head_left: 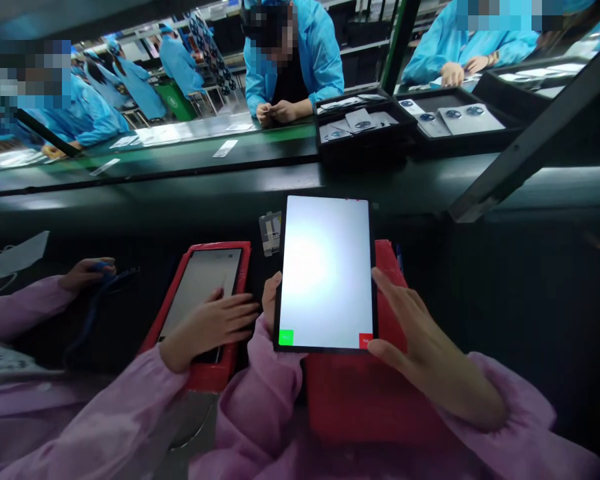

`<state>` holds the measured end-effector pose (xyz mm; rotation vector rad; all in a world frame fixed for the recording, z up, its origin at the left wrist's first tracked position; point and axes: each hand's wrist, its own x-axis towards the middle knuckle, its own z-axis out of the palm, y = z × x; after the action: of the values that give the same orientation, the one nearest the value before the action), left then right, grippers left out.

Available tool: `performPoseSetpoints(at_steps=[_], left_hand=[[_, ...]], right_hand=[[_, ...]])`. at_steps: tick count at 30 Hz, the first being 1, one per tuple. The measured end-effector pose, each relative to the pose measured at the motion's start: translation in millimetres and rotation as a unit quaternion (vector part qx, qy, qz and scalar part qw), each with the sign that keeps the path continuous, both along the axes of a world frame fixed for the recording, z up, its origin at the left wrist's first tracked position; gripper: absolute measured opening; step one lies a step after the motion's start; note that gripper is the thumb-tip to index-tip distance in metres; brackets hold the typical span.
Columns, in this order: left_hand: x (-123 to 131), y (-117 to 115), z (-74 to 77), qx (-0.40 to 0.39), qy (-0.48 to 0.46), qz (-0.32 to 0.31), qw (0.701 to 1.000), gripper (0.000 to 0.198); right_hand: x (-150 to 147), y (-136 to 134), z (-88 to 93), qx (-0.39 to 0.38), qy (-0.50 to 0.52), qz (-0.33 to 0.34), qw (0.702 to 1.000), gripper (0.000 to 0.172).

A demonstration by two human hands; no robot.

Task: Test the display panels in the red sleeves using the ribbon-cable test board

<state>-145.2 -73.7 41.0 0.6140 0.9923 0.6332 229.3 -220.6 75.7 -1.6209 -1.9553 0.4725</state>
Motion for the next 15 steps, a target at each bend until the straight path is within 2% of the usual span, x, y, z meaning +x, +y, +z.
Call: performPoseSetpoints(at_steps=[2,4,7,11,13,15], left_hand=[[10,-11,-17.0,-0.102,-0.058,-0.036,0.992,0.043],[14,-14,-23.4,-0.167,-0.143,-0.029,0.975,0.043],[14,-10,-20.3,-0.186,-0.208,-0.014,0.960,0.034],[14,-8,-16.0,-0.184,-0.203,-0.013,0.962,0.030],[16,-9,-16.8,-0.182,-0.198,-0.006,0.963,0.029],[18,-11,-18.4,-0.185,-0.185,0.020,0.965,0.029]], right_hand=[[6,4,11.1,0.040,-0.045,-0.027,0.998,0.092],[6,14,22.9,0.097,-0.105,-0.044,0.989,0.100],[-6,35,34.8,0.175,-0.183,-0.006,0.967,0.106],[-28,61,33.2,0.209,-0.223,0.041,0.951,0.112],[-35,67,27.0,0.233,-0.226,0.043,0.945,0.097],[-38,69,20.5,0.270,-0.217,0.036,0.937,0.062]])
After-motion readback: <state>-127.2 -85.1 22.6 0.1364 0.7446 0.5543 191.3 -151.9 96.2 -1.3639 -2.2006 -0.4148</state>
